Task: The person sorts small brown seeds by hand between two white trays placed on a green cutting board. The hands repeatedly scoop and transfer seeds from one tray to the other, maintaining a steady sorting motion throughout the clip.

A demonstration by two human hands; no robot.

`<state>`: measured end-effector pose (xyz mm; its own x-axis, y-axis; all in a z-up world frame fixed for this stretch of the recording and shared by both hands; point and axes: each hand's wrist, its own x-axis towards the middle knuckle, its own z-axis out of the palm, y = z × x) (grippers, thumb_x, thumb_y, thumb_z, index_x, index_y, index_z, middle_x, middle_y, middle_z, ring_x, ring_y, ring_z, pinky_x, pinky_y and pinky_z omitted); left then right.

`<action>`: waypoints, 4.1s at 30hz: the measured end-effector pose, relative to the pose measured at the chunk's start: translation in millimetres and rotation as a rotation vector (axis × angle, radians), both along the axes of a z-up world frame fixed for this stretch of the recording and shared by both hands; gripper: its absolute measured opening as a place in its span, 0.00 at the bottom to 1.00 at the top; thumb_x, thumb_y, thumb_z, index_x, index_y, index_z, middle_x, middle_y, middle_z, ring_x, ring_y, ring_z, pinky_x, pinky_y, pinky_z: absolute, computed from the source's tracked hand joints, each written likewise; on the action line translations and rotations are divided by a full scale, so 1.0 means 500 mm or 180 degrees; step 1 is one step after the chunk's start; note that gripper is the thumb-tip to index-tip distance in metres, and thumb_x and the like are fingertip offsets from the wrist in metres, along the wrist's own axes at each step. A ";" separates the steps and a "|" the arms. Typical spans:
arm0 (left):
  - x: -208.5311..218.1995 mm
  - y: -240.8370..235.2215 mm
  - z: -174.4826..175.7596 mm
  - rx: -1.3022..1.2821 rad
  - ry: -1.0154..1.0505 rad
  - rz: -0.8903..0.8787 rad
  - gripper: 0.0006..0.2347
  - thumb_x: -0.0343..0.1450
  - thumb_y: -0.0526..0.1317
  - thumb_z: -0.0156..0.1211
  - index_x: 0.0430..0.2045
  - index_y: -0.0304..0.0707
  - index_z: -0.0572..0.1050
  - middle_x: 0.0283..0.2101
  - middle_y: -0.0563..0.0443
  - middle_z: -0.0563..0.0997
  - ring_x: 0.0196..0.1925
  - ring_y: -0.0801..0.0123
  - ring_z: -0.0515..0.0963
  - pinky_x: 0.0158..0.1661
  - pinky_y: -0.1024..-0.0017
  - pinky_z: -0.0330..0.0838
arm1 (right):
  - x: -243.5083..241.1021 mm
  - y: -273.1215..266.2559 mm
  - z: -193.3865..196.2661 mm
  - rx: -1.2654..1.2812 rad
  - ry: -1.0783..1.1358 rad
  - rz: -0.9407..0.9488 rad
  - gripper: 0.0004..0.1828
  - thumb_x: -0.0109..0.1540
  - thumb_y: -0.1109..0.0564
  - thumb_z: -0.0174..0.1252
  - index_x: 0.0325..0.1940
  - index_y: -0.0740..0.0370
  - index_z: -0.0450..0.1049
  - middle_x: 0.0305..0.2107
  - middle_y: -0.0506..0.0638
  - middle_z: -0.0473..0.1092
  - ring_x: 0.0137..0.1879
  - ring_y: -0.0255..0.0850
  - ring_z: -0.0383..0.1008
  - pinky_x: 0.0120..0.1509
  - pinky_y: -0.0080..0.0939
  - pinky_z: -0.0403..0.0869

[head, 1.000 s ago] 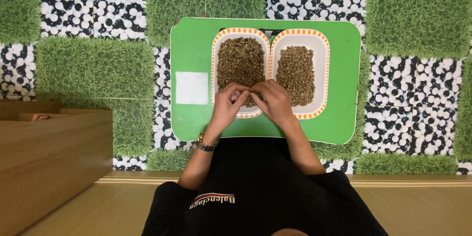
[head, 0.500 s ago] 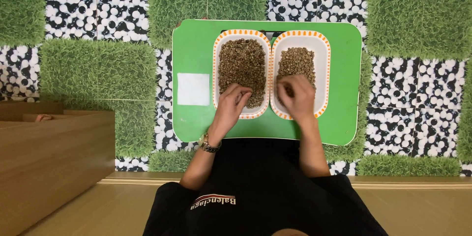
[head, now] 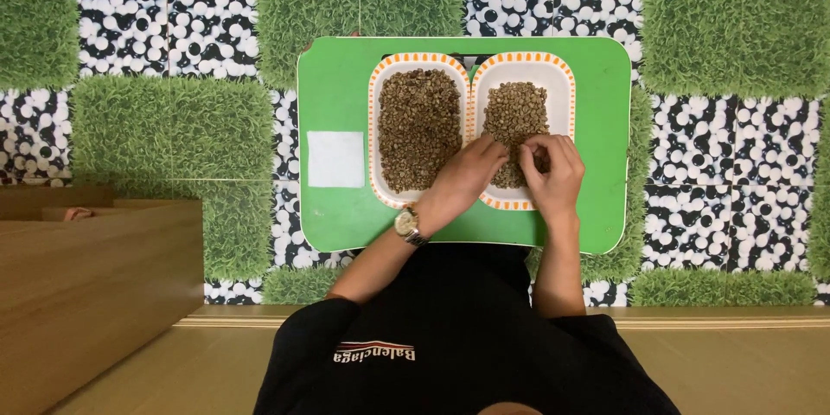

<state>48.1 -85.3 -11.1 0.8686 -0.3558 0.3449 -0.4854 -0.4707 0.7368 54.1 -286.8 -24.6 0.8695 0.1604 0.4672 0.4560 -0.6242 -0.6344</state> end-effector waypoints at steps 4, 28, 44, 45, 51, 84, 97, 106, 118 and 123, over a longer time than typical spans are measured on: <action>0.000 -0.026 0.001 0.0133 0.0017 -0.0016 0.06 0.79 0.34 0.53 0.41 0.27 0.73 0.32 0.45 0.70 0.33 0.55 0.79 0.32 0.65 0.75 | -0.003 -0.001 0.009 0.0009 -0.0001 -0.0062 0.05 0.65 0.66 0.67 0.41 0.62 0.77 0.29 0.51 0.74 0.35 0.50 0.74 0.42 0.50 0.73; -0.047 0.169 -0.028 0.1698 0.0297 0.1607 0.09 0.76 0.42 0.59 0.45 0.36 0.75 0.35 0.50 0.75 0.33 0.62 0.82 0.25 0.67 0.75 | 0.040 0.266 0.076 -0.1863 0.0323 0.1152 0.18 0.69 0.59 0.55 0.62 0.69 0.73 0.43 0.54 0.65 0.46 0.45 0.63 0.44 0.43 0.61; -0.060 0.178 0.011 0.1258 0.0154 0.1273 0.03 0.76 0.33 0.54 0.40 0.35 0.75 0.33 0.48 0.69 0.33 0.53 0.79 0.24 0.62 0.72 | 0.040 0.254 0.019 -0.1373 0.0282 0.1187 0.06 0.68 0.55 0.59 0.48 0.57 0.76 0.36 0.49 0.67 0.42 0.45 0.65 0.44 0.45 0.62; -0.060 0.178 0.013 0.1218 0.0136 0.1287 0.03 0.77 0.33 0.54 0.40 0.36 0.75 0.33 0.49 0.69 0.33 0.54 0.79 0.24 0.63 0.72 | 0.041 0.253 0.017 -0.1356 0.0263 0.1181 0.06 0.68 0.54 0.59 0.47 0.56 0.76 0.36 0.48 0.67 0.42 0.45 0.65 0.45 0.45 0.62; -0.064 0.181 0.032 0.1062 0.0061 0.1364 0.03 0.77 0.34 0.54 0.40 0.38 0.75 0.31 0.49 0.72 0.35 0.54 0.81 0.29 0.61 0.76 | 0.038 0.256 0.041 -0.1070 0.0171 0.1193 0.05 0.68 0.56 0.59 0.43 0.59 0.77 0.35 0.50 0.69 0.41 0.47 0.67 0.45 0.45 0.63; -0.020 0.053 0.027 0.0436 -0.0490 0.0542 0.06 0.78 0.35 0.53 0.45 0.35 0.77 0.33 0.42 0.81 0.37 0.53 0.84 0.35 0.63 0.80 | 0.019 0.034 0.024 -0.0211 0.0261 0.0055 0.10 0.63 0.59 0.73 0.38 0.62 0.76 0.30 0.51 0.72 0.41 0.50 0.73 0.48 0.49 0.73; 0.013 -0.001 0.077 0.0081 0.0233 -0.0001 0.10 0.82 0.33 0.46 0.48 0.21 0.73 0.32 0.38 0.74 0.35 0.62 0.78 0.37 0.67 0.73 | 0.011 0.011 0.034 -0.0071 0.0232 -0.0117 0.06 0.67 0.62 0.68 0.39 0.61 0.76 0.30 0.50 0.72 0.40 0.52 0.74 0.47 0.51 0.72; 0.009 0.096 -0.053 0.0959 -0.0328 0.0359 0.07 0.78 0.46 0.52 0.37 0.49 0.77 0.38 0.55 0.75 0.38 0.64 0.79 0.32 0.68 0.76 | 0.013 0.038 -0.032 -0.0159 0.0493 -0.0068 0.03 0.69 0.60 0.64 0.42 0.63 0.79 0.31 0.53 0.74 0.43 0.48 0.73 0.53 0.48 0.71; -0.021 0.198 -0.017 0.1686 0.0713 0.1550 0.19 0.75 0.46 0.60 0.55 0.33 0.71 0.46 0.41 0.80 0.47 0.52 0.84 0.36 0.57 0.81 | 0.063 0.261 0.107 -0.1539 0.0304 0.1018 0.21 0.68 0.56 0.61 0.60 0.74 0.73 0.40 0.63 0.72 0.46 0.57 0.72 0.49 0.53 0.69; -0.022 0.192 -0.018 0.1551 0.0441 0.1385 0.11 0.76 0.41 0.59 0.47 0.33 0.74 0.38 0.48 0.72 0.41 0.53 0.81 0.30 0.61 0.78 | 0.078 0.285 0.067 -0.2046 0.0344 0.1170 0.19 0.68 0.56 0.59 0.60 0.69 0.74 0.38 0.53 0.66 0.43 0.47 0.64 0.45 0.46 0.63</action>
